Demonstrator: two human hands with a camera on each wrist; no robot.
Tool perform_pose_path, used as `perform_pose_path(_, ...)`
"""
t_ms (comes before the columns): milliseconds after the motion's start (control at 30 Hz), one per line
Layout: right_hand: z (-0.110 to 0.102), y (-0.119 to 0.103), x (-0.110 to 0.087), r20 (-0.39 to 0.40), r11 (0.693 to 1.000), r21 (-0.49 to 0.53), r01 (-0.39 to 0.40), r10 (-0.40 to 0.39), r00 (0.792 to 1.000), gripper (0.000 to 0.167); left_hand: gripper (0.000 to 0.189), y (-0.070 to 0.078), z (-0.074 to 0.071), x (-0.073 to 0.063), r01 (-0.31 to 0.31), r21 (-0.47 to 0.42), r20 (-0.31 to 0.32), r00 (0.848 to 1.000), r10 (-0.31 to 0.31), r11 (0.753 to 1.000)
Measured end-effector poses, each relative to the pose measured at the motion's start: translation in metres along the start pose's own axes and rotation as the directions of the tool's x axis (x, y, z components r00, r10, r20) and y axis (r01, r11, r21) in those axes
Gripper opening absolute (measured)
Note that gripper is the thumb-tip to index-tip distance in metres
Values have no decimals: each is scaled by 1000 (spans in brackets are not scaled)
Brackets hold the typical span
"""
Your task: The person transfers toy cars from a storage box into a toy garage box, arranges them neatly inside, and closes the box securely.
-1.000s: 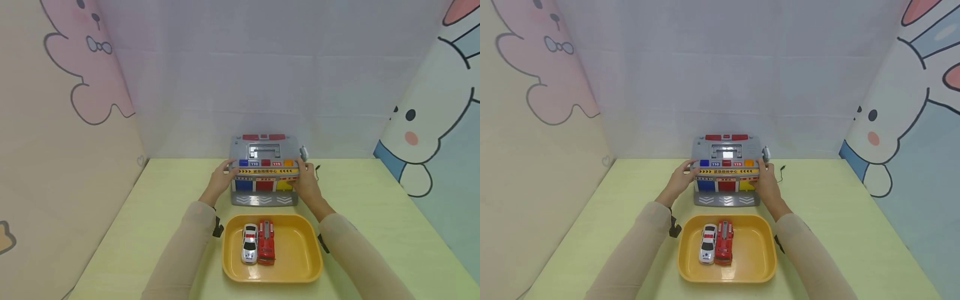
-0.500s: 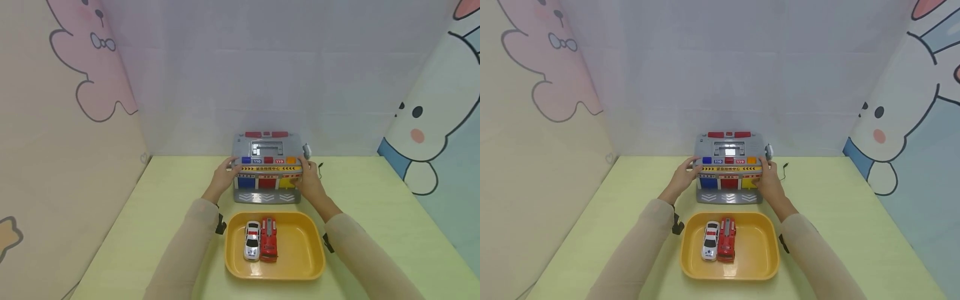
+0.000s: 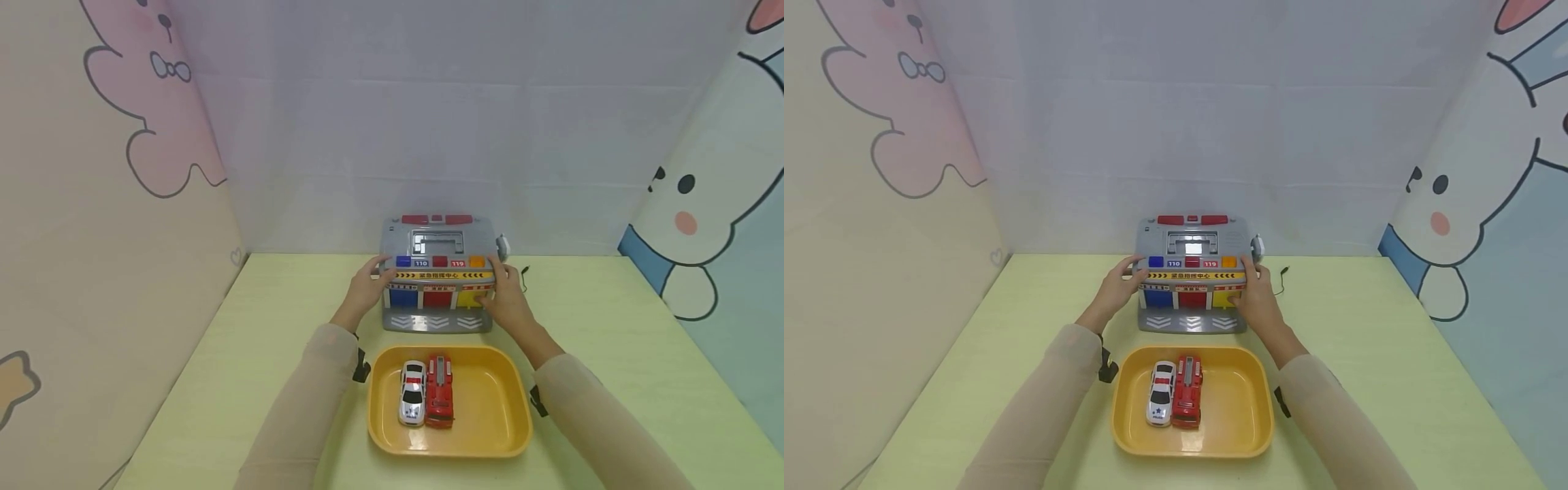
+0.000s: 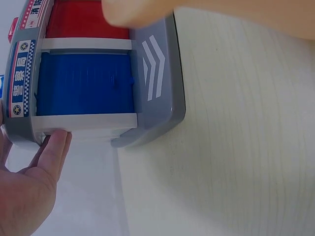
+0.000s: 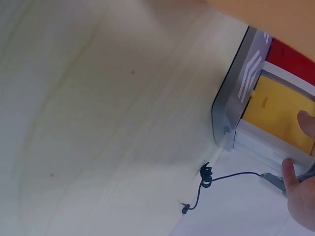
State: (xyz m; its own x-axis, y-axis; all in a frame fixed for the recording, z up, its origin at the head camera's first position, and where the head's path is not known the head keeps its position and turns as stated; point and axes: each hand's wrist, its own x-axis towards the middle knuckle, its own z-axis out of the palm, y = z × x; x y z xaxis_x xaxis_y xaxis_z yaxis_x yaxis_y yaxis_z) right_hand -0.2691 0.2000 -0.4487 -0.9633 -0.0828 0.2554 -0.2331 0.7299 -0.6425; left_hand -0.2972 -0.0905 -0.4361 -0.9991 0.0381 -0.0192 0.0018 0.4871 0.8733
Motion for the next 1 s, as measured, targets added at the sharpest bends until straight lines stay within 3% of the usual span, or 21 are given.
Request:
perform_pose_path(233, -3, -1, -6, -3, 1000, -7, -11, 11, 1000, 87, 49, 2, 0, -1, -6, 3, 0, 1000, 6, 1000)
perform_pose_path(633, -8, -16, -7, -101, 992, -95, 88, -97, 990, 80, 51, 3, 1, -1, -8, 8, 7, 1000, 8, 1000)
perform_pose_path(1000, -11, -44, 3, -62, 987, -130, 90, -99, 993, 79, 50, 3, 4, 2, -10, 3, 15, 1000, 10, 1000)
